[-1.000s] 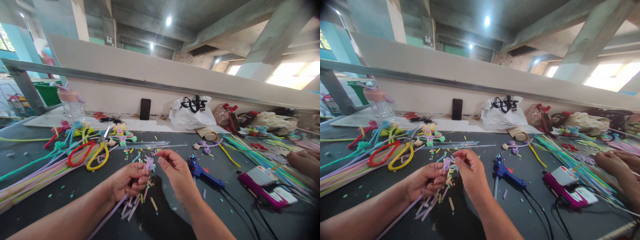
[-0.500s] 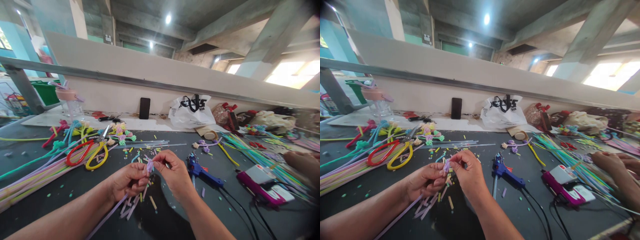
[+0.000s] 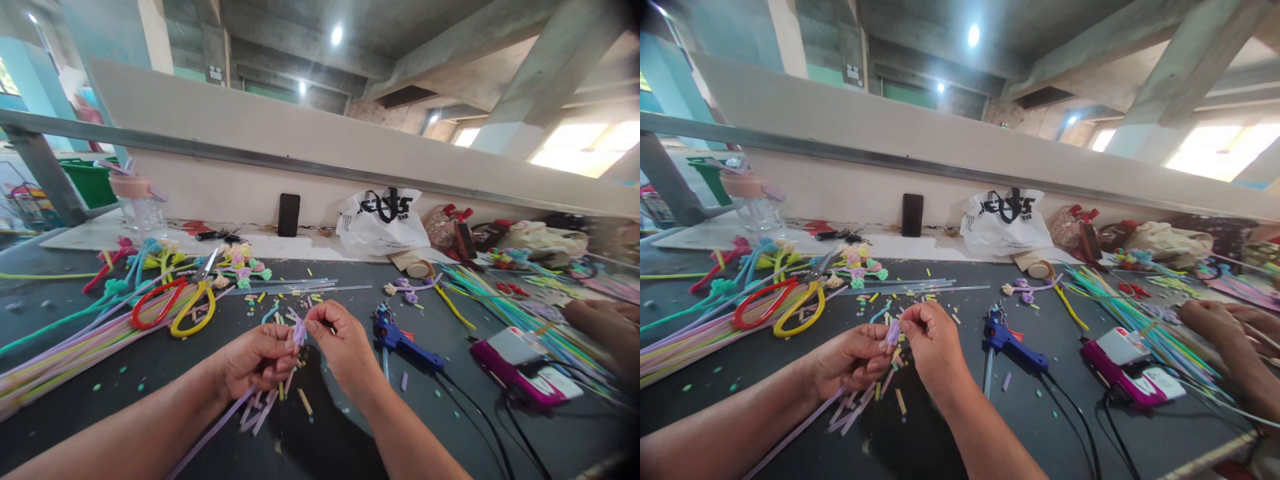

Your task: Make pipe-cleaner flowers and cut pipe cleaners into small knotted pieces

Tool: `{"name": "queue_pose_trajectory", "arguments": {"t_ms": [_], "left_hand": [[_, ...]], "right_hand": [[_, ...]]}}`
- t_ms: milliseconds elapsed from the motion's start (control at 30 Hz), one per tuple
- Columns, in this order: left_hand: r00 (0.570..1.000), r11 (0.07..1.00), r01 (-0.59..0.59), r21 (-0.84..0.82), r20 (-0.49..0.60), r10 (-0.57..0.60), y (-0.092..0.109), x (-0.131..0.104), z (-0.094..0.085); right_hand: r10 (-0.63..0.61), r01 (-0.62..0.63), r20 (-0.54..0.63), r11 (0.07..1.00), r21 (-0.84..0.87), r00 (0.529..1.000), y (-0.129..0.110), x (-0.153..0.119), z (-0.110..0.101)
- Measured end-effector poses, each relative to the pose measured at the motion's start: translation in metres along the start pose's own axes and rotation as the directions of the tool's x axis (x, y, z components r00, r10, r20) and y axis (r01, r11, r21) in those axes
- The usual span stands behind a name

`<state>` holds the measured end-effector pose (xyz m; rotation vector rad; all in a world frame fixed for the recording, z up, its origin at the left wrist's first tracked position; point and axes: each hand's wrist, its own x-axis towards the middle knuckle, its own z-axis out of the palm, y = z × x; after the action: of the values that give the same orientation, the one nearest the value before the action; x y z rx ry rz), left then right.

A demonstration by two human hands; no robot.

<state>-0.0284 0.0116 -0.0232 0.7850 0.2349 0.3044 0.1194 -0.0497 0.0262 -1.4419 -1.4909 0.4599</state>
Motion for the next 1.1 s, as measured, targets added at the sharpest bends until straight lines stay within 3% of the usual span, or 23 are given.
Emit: {"name": "queue_pose_trajectory", "arguments": {"t_ms": [367,500,567,667,767,967,1100], "left_hand": [[1.000,1.000,-0.006,0.001,-0.006,0.006,0.001,-0.001,0.002],[0.988,0.980,-0.143,-0.136,-0.086,0.132,0.008,-0.001,-0.002],[0.964,0.952,-0.244,-0.187,-0.156,0.217,0.012,-0.002,-0.005],[0.922,0.911,-0.358,-0.205,-0.231,0.310,0.017,-0.003,-0.008],[0.908,0.904,-0.387,-0.183,-0.245,0.339,0.020,-0.003,-0.009],[0.900,0.904,-0.400,-0.154,-0.250,0.356,0.019,-0.001,-0.012],[0.893,0.899,-0.407,-0.159,-0.277,0.355,0.020,-0.001,-0.012]], "right_hand": [[0.024,-0.025,0.021,0.997,0.079,0.999,0.004,0.001,-0.001],[0.066,-0.040,-0.100,0.969,0.244,0.993,0.011,0.005,-0.005],[0.068,-0.050,-0.110,0.985,0.164,0.992,0.015,0.008,-0.003],[-0.012,0.018,0.066,0.995,-0.102,0.998,0.018,0.007,0.005],[-0.109,0.189,0.279,0.942,-0.278,0.954,0.020,0.000,0.018],[-0.257,0.453,0.490,0.826,-0.336,0.833,0.019,-0.017,0.040],[-0.266,0.528,0.562,0.762,-0.374,0.783,0.018,-0.023,0.049]]}}
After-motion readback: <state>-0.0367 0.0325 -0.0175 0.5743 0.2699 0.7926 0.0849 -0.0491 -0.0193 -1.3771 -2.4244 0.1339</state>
